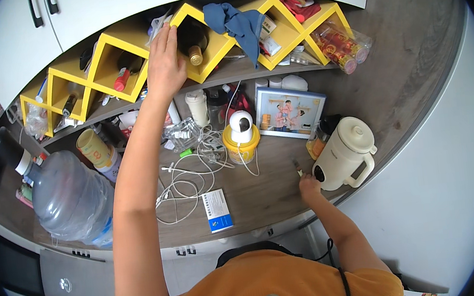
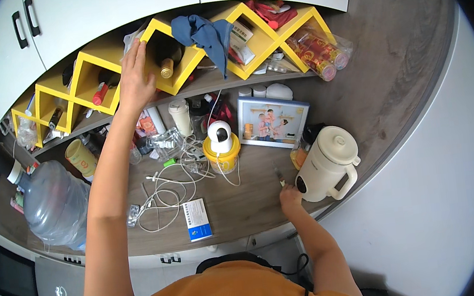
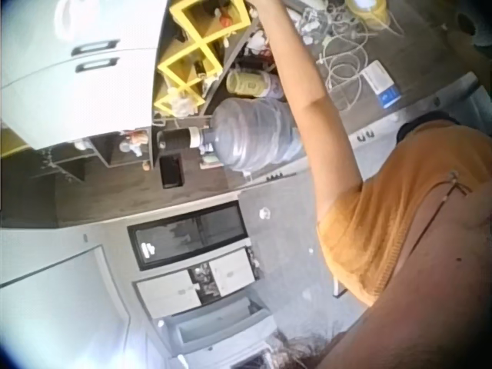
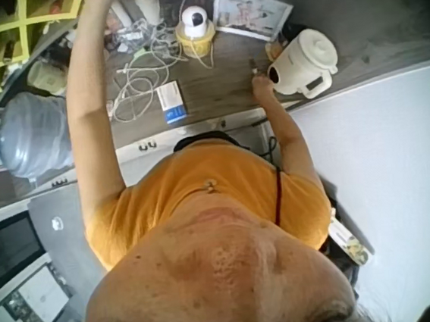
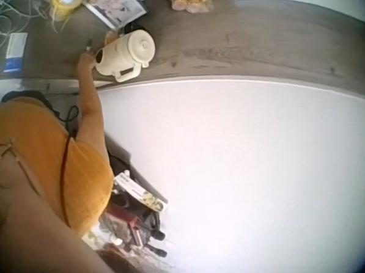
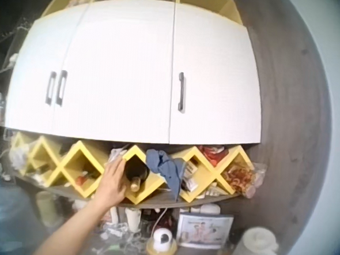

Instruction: The person untangles a white cable, wipes a wine bottle with a blue cloth, places it into a yellow rack, and organizes several blue boxes on a shelf.

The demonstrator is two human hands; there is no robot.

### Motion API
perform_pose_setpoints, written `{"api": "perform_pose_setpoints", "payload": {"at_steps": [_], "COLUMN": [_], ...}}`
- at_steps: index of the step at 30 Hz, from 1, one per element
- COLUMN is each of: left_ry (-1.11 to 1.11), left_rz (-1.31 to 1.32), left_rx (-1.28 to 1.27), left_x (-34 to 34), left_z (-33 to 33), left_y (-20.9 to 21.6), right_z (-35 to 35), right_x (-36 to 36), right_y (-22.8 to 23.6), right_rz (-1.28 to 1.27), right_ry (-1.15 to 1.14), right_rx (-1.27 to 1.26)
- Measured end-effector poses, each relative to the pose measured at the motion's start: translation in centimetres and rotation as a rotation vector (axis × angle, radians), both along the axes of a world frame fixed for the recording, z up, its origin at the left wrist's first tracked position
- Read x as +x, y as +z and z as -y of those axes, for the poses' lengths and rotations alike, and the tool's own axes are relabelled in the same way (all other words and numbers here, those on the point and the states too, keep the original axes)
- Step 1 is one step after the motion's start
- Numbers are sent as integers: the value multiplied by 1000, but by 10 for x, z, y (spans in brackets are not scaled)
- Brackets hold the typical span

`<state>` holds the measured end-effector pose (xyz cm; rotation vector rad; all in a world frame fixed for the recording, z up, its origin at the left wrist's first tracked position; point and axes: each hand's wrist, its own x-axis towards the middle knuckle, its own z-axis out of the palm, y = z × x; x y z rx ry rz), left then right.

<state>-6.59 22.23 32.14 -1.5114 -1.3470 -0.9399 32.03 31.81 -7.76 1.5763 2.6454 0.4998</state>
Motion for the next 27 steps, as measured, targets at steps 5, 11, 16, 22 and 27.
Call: {"api": "perform_pose_setpoints", "payload": {"at_steps": [5, 11, 16, 22, 27], "left_ry": [37, 53, 34, 27, -4], "left_rz": [-11, -1, 47, 44, 27], "left_rx": [-1, -25, -84, -77, -69], "left_x": [2, -2, -3, -6, -1], "left_z": [2, 2, 0, 4, 9], "left_y": [-1, -1, -3, -3, 3], "right_z": [7, 20, 14, 40, 29], "right_x": [13, 2, -15, -46, -70], "right_y": [21, 82, 183, 334, 383], "right_rz": [-99, -521, -1070, -1212, -1066], "right_ry": [44, 92, 238, 505, 666], "right_rx": [-42, -123, -290, -64, 209]}}
